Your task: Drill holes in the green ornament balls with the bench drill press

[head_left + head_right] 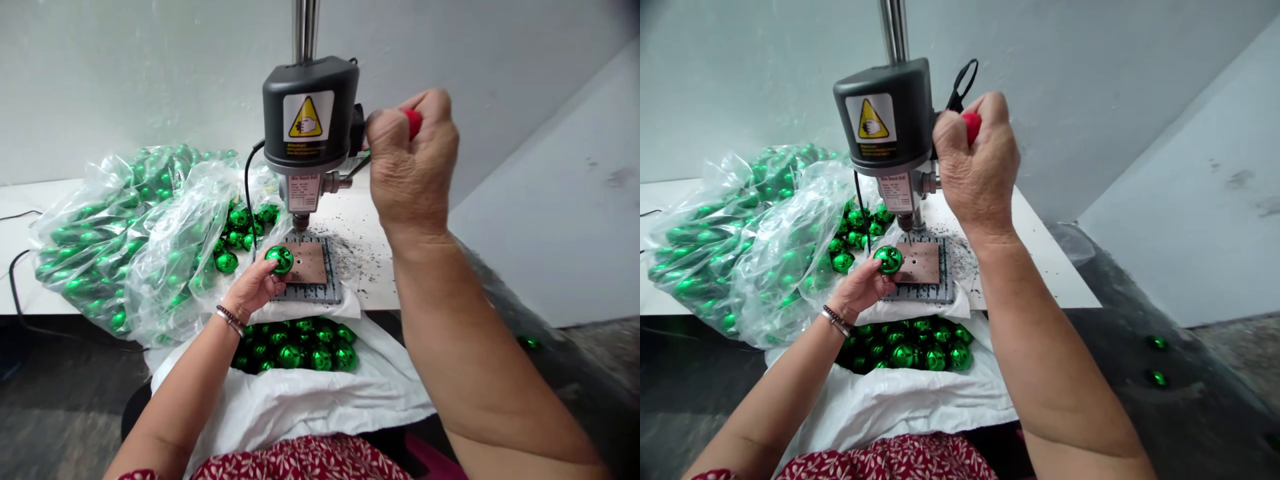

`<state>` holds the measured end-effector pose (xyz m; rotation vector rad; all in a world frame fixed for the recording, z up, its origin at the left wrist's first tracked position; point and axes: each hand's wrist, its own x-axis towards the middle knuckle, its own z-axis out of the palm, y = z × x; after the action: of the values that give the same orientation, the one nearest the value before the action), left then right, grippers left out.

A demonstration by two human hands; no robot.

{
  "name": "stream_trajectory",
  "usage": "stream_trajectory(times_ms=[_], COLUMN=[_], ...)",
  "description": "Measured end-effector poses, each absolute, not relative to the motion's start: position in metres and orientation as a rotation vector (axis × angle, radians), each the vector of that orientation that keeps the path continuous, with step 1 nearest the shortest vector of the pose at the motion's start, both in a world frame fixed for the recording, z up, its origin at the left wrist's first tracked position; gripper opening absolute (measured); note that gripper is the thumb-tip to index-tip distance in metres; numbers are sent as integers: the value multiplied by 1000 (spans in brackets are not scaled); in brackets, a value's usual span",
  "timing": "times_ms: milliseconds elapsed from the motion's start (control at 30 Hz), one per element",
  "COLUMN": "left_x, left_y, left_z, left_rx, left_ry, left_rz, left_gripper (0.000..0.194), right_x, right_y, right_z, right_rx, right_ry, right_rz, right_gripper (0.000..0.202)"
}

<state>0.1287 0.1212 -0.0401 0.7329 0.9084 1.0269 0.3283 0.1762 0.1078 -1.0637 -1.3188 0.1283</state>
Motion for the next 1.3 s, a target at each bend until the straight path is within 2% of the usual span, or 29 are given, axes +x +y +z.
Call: stream_trajectory(times_ms=[200, 433, 767, 1067, 1300], left_x=[129, 134, 141, 146, 153], left_y=[131, 154, 165, 166, 173], left_z=[-43, -46, -45, -35, -46], left_rx=[854, 1439, 1585, 1818, 1988], left_ry=[1089, 1478, 1574, 1674, 1615], left_rz=[1031, 995, 845, 675, 688], left_gripper=[58, 46, 50, 60, 66], right_x=[323, 324, 326, 324, 325], right_y=[169, 169, 169, 163, 165], right_z=[116, 115, 114, 120, 117], right_rx=[-1120, -1052, -1030, -1080, -1034], right_ry=[-1262, -1265, -1310, -1277, -1314], right_rz=[223, 217, 218, 287, 236], right_gripper=[31, 29, 27, 33, 31])
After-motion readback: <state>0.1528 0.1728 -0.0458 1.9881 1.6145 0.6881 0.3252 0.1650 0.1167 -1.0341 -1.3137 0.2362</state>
